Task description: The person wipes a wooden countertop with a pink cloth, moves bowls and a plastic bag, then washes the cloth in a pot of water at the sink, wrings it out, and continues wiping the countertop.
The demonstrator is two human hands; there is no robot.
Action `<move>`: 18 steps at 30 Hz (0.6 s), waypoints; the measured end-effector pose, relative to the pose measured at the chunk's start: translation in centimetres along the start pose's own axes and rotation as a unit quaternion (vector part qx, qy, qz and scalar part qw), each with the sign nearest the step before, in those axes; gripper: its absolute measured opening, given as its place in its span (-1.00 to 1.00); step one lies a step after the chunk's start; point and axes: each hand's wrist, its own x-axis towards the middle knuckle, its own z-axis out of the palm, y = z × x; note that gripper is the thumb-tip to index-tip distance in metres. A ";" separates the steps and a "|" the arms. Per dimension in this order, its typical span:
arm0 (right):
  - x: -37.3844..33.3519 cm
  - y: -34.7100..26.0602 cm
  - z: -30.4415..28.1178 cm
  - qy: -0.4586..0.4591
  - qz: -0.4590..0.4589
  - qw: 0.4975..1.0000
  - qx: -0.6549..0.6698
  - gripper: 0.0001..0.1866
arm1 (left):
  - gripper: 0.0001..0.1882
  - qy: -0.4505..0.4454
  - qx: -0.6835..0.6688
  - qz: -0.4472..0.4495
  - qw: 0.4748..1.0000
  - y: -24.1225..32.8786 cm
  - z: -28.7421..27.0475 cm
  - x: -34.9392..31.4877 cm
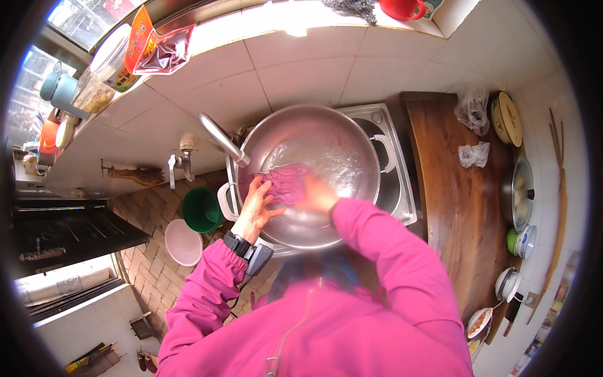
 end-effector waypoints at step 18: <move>1.8 2.6 -2.1 -0.094 -0.058 0.992 -0.055 -0.63 | -0.12 -0.009 0.014 -0.024 1.000 0.3 2.0 -1.6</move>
